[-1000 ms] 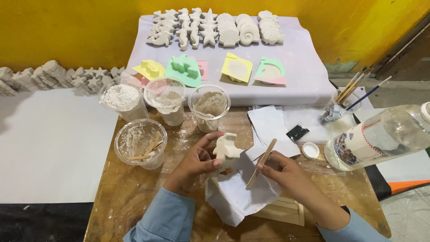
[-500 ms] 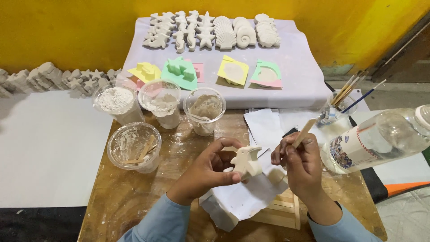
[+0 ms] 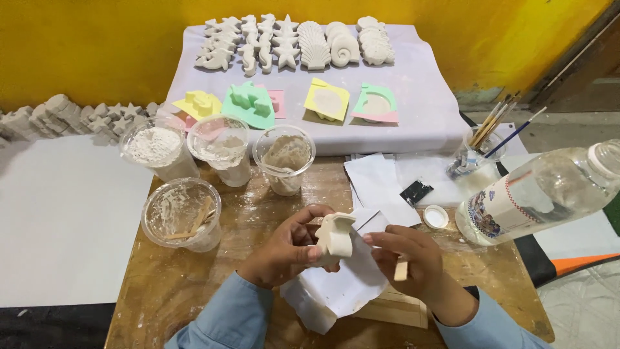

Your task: Demolding a plaster cast from a silicone mold and cleaning the edges using a wooden stick.

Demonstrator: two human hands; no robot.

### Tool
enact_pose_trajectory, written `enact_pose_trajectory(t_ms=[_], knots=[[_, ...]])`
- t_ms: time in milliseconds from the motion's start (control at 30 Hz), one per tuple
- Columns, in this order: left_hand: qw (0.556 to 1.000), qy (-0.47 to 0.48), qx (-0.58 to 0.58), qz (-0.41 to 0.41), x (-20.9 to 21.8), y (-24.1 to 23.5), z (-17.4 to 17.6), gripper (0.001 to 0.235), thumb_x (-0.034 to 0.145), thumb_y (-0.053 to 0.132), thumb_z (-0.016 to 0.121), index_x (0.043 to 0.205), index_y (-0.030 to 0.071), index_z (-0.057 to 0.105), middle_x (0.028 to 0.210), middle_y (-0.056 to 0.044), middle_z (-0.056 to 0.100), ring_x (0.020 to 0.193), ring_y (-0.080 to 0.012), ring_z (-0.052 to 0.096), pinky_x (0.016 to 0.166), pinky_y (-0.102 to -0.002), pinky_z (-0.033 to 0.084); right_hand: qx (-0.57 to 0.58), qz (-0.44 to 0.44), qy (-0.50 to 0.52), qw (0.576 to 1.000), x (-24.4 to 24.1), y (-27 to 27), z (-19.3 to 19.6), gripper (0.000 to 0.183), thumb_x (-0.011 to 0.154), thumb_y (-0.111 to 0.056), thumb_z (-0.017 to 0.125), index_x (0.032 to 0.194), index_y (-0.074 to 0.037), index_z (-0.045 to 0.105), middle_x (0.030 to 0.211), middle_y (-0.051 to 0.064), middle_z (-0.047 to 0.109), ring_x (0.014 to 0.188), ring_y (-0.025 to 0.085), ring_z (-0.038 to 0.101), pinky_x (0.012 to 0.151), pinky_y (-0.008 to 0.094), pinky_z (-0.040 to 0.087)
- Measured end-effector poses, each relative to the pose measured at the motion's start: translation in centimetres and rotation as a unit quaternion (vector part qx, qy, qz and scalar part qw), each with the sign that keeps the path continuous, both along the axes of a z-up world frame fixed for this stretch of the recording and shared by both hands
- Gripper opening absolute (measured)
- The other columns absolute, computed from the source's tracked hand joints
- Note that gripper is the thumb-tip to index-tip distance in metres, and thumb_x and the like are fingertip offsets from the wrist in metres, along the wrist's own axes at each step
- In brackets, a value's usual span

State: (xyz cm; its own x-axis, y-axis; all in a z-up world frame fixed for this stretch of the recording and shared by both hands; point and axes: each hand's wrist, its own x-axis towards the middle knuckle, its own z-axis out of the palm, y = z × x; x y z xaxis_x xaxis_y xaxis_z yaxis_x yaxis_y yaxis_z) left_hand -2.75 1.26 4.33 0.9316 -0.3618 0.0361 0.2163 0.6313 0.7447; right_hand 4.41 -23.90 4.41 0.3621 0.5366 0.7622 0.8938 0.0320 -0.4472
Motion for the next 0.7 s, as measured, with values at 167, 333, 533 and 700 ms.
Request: enact_pose_trajectory(t_ms=[167, 333, 533, 700], knots=[[0.998, 0.023, -0.057, -0.012, 0.0, 0.3, -0.8, 0.087, 0.077, 0.017, 0.088, 0.150, 0.000, 0.043, 0.117, -0.023, 0.063, 0.092, -0.0364, 0.068, 0.078, -0.046, 0.062, -0.054, -0.186, 0.028, 0.981, 0.4, -0.4, 1.1, 0.032, 0.096, -0.022, 0.069, 0.128, -0.018, 0.066, 0.085, 0.001, 0.054, 0.056, 0.008, 0.044, 0.052, 0.022, 0.039], [0.998, 0.019, -0.060, 0.020, 0.0, 1.1, 0.8, 0.089, 0.074, 0.029, 0.092, 0.145, -0.002, 0.048, 0.117, -0.021, 0.064, 0.087, -0.0260, 0.069, 0.069, -0.031, 0.065, -0.419, -0.341, 0.279, 0.794, 0.1, 1.6, 5.8, 0.057, 0.080, -0.064, 0.071, 0.134, -0.047, 0.062, 0.104, -0.005, 0.054, 0.083, 0.013, 0.067, 0.062, 0.038, 0.053], [0.985, -0.037, -0.149, 0.080, -0.5, 2.6, 1.2, 0.095, 0.082, 0.019, 0.089, 0.155, 0.003, 0.031, 0.102, -0.028, 0.067, 0.077, -0.0279, 0.069, 0.069, -0.035, 0.059, -0.504, -0.253, 0.286, 0.775, -0.3, 2.5, 5.1, 0.066, 0.089, -0.046, 0.063, 0.149, -0.033, 0.040, 0.140, -0.004, 0.062, 0.111, 0.025, 0.066, 0.085, 0.048, 0.055], [0.983, -0.082, -0.098, 0.129, -0.8, 3.1, 1.0, 0.098, 0.071, 0.038, 0.090, 0.144, -0.002, 0.039, 0.102, -0.028, 0.061, 0.071, -0.0339, 0.072, 0.063, -0.043, 0.068, -0.338, -0.286, 0.391, 0.807, -0.5, 3.5, 5.2, 0.046, 0.095, -0.023, 0.063, 0.139, -0.016, 0.055, 0.108, 0.023, 0.075, 0.099, 0.041, 0.077, 0.083, 0.052, 0.063]])
